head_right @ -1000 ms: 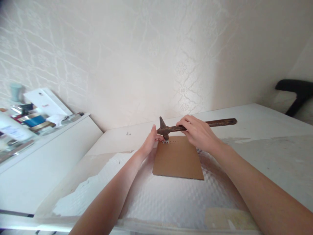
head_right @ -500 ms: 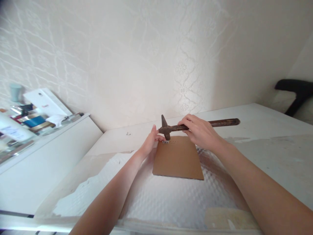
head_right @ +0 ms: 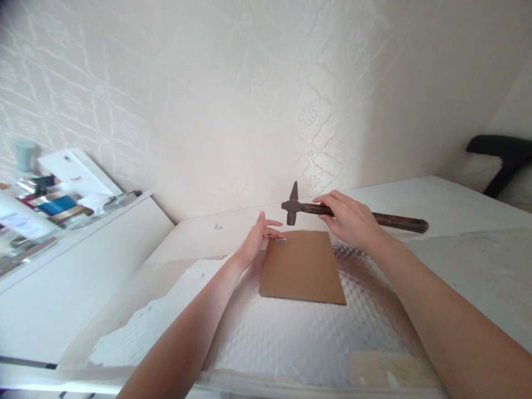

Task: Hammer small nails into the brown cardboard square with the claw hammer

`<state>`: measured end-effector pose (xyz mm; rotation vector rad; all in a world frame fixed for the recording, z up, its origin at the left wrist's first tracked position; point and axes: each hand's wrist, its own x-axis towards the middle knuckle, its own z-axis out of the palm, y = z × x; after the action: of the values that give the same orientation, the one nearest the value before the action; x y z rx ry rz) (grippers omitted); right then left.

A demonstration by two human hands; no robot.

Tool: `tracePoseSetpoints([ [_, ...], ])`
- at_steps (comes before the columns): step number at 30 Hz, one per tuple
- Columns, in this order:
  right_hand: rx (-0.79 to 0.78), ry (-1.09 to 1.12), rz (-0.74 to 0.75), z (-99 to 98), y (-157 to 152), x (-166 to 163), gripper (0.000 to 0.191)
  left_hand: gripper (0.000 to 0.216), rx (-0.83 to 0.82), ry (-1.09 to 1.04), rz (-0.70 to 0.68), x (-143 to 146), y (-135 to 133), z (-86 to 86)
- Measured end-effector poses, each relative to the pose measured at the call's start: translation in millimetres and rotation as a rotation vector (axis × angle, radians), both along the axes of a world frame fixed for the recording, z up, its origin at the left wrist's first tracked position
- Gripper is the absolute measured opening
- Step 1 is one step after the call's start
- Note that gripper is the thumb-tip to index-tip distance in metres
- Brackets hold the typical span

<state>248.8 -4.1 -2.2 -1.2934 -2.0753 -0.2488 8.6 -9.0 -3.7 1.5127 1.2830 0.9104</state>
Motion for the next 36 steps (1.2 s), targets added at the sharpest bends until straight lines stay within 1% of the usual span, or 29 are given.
tracePoseSetpoints([
  [3, -0.040, -0.019, -0.138, -3.7, 4, 7, 0.031, 0.069, 0.050, 0.043, 0.077, -6, 2, 4.6],
  [7, -0.174, -0.043, -0.303, -4.0, 5, 15, 0.032, 0.048, 0.178, 0.121, 0.270, -23, 16, 2.0],
  [10, -0.268, -0.029, -0.381, -2.9, 4, 18, 0.033, 0.036, 0.230, 0.197, 0.381, -36, 27, -0.9],
  [12, -0.294, -0.015, -0.422, -3.5, 5, 21, 0.032, 0.033, 0.234, 0.279, 0.444, -43, 29, 0.7],
  [16, -0.319, 0.003, -0.468, -8.5, 9, 26, 0.031, 0.029, 0.215, 0.538, 0.614, -53, 24, 11.5],
  [19, -0.368, 0.020, -0.513, -12.2, 11, 30, 0.033, 0.033, 0.164, 0.717, 0.769, -65, 20, 17.4],
  [21, -0.391, 0.029, -0.537, -13.9, 12, 31, 0.035, 0.038, 0.125, 0.788, 0.860, -76, 20, 16.7],
  [23, -0.397, 0.030, -0.556, -15.2, 13, 31, 0.037, 0.041, 0.092, 0.836, 0.922, -87, 22, 12.4],
  [25, -0.395, 0.026, -0.578, -16.9, 13, 31, 0.037, 0.042, 0.064, 0.872, 0.938, -97, 24, 6.2],
  [29, -0.373, 0.007, -0.595, -20.2, 14, 30, 0.032, 0.038, 0.006, 0.931, 0.885, -106, 27, -3.8],
  [32, -0.335, -0.042, -0.585, -18.9, 11, 26, 0.034, 0.036, -0.027, 0.959, 0.853, -106, 28, -5.2],
  [36, -0.254, -0.104, -0.564, -12.4, 4, 18, 0.039, 0.036, -0.042, 0.994, 0.861, -104, 27, -2.1],
])
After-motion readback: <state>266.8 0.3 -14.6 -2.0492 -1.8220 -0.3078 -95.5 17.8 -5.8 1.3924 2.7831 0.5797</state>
